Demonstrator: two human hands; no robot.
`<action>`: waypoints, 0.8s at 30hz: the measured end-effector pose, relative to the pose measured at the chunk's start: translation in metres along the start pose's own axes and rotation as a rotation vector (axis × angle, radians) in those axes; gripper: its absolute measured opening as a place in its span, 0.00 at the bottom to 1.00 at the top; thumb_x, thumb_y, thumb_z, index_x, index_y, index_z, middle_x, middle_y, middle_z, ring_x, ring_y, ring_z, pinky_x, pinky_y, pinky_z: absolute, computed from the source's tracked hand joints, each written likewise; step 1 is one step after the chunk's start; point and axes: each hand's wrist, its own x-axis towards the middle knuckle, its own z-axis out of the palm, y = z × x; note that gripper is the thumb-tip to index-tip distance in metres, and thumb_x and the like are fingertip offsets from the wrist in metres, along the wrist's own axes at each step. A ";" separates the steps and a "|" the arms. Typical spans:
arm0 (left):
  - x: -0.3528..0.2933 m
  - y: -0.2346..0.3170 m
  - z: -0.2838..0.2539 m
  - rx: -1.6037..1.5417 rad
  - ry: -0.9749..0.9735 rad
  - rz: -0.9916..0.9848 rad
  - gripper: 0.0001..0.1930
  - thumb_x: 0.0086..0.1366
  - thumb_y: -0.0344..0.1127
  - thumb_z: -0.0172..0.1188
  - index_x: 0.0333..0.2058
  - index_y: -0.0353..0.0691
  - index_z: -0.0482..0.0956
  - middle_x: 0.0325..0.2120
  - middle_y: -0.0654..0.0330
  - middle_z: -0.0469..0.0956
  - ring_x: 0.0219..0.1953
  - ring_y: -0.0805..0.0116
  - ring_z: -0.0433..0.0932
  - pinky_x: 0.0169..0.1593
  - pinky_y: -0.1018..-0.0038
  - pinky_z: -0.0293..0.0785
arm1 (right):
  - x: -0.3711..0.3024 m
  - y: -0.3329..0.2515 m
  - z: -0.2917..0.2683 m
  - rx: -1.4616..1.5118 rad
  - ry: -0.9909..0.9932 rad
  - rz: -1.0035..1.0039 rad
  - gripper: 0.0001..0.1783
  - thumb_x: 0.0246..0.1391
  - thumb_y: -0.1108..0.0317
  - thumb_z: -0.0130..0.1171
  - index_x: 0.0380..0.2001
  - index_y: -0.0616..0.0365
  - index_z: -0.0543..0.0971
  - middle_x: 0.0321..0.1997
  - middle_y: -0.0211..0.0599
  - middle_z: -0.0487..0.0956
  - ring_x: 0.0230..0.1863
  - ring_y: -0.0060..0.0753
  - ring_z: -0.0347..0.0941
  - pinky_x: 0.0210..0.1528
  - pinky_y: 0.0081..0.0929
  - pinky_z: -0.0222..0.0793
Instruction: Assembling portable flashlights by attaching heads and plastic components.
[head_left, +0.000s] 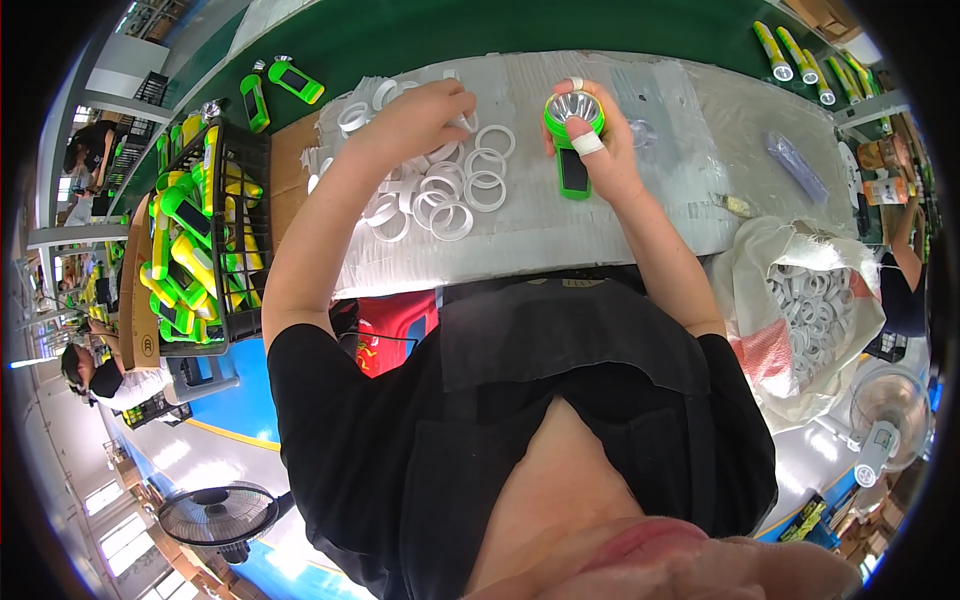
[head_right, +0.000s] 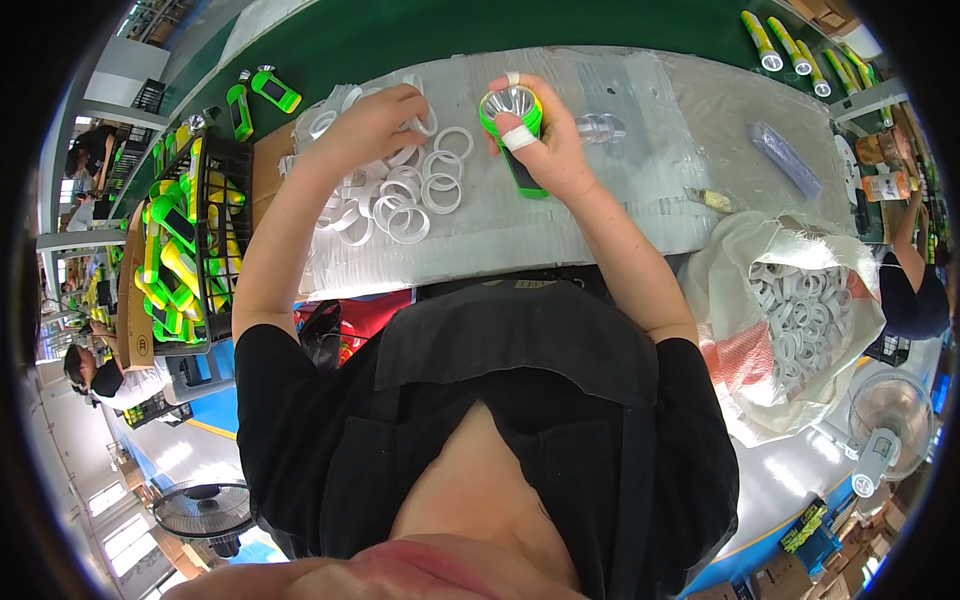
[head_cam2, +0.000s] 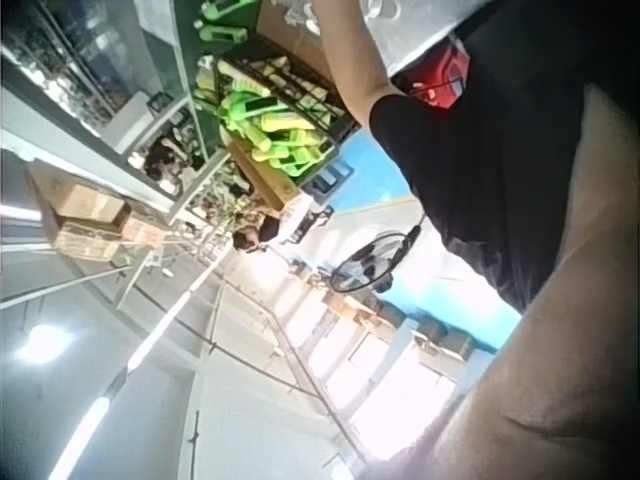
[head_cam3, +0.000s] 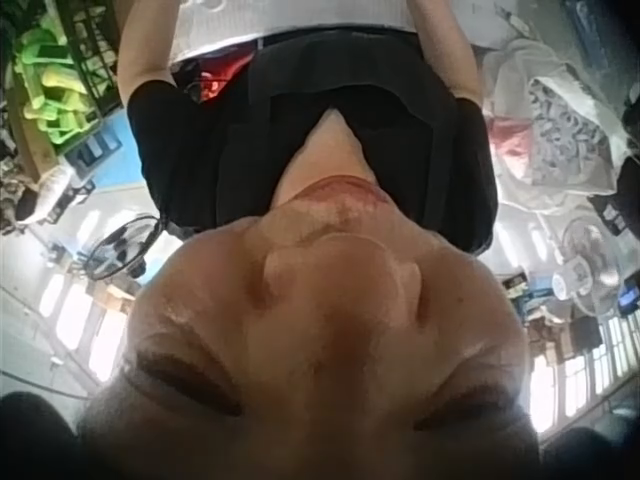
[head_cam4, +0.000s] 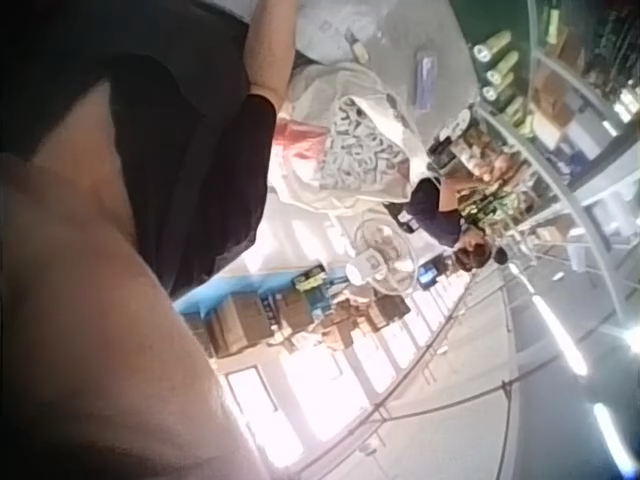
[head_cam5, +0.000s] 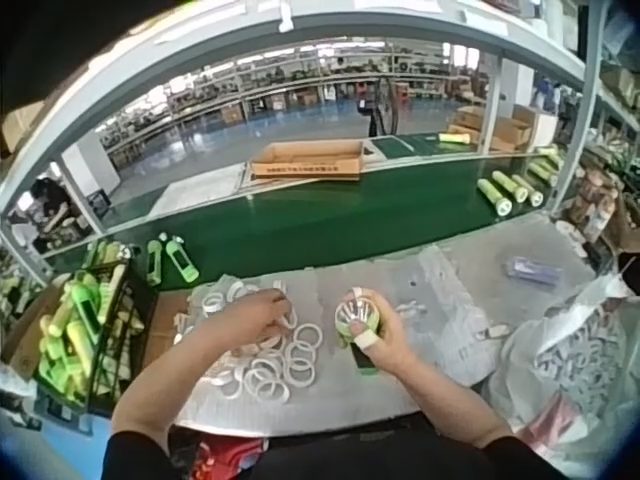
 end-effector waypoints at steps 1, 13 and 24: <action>-0.001 0.004 -0.004 0.001 0.002 0.002 0.11 0.57 0.32 0.65 0.39 0.41 0.78 0.42 0.57 0.75 0.38 0.58 0.76 0.42 0.69 0.73 | -0.001 -0.001 0.001 -0.003 0.006 0.001 0.17 0.59 0.67 0.56 0.51 0.57 0.69 0.33 0.34 0.76 0.29 0.23 0.72 0.33 0.24 0.70; 0.011 0.091 -0.002 -0.540 0.633 0.203 0.15 0.49 0.36 0.75 0.38 0.47 0.86 0.40 0.61 0.71 0.41 0.67 0.73 0.42 0.72 0.74 | 0.002 0.006 0.001 -0.310 0.027 -0.182 0.21 0.59 0.64 0.57 0.53 0.58 0.68 0.42 0.33 0.75 0.39 0.25 0.73 0.41 0.25 0.71; 0.016 0.095 -0.004 -0.487 0.544 0.230 0.18 0.48 0.40 0.74 0.41 0.50 0.86 0.41 0.62 0.71 0.42 0.66 0.74 0.43 0.70 0.74 | 0.006 -0.030 -0.032 -0.403 -0.139 -0.223 0.30 0.49 0.65 0.70 0.56 0.55 0.74 0.54 0.36 0.76 0.54 0.33 0.74 0.56 0.31 0.70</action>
